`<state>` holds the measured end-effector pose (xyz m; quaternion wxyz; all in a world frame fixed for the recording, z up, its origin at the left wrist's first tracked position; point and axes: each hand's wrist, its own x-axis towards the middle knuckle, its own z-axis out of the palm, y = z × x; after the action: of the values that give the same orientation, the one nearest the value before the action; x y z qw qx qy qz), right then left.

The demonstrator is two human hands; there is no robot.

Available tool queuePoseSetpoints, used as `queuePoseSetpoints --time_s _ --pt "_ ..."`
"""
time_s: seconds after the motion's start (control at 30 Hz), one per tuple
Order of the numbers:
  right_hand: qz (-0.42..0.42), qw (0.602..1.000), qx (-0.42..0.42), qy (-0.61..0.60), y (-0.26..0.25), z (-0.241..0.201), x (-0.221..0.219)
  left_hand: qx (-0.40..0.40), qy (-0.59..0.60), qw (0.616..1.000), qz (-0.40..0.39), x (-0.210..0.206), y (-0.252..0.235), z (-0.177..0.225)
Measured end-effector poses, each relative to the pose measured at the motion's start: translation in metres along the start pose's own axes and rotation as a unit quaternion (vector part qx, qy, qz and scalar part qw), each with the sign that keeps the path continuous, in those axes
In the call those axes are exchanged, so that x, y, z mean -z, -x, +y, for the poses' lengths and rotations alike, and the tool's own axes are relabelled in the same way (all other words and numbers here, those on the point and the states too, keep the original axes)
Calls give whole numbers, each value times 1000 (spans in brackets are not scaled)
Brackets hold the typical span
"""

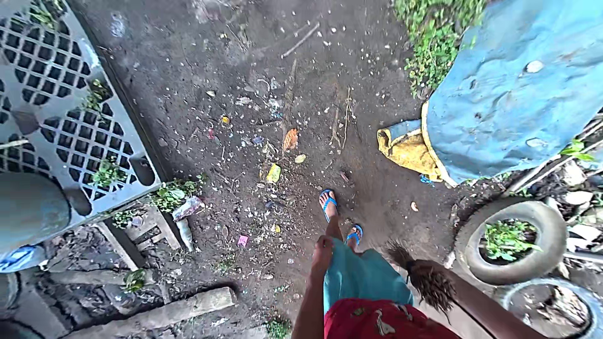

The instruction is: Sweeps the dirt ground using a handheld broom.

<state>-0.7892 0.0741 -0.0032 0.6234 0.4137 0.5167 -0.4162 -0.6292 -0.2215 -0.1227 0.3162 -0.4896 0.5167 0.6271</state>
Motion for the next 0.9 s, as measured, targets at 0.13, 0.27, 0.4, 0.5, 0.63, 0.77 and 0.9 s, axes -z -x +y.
queuePoseSetpoints --time_s 0.13,0.27,0.4,0.5,0.63,0.77,0.9 --pt "-92 985 120 77 -14 -178 -52 -13 102 990 101 26 11 -16" --pt "-150 955 246 66 21 -314 -121 54 169 968 177 45 28 -38" --pt "-69 951 270 132 15 -307 -134 104 162 966 170 47 35 -65" --pt "17 954 263 144 24 -233 -133 100 148 972 150 42 33 -69" --pt "6 971 200 130 76 -145 -134 65 133 982 117 29 18 -55" --pt "-219 973 44 62 79 -109 -104 13 148 981 120 20 6 -15" --pt "-347 936 -58 10 44 -125 -81 -31 169 977 129 8 1 25"
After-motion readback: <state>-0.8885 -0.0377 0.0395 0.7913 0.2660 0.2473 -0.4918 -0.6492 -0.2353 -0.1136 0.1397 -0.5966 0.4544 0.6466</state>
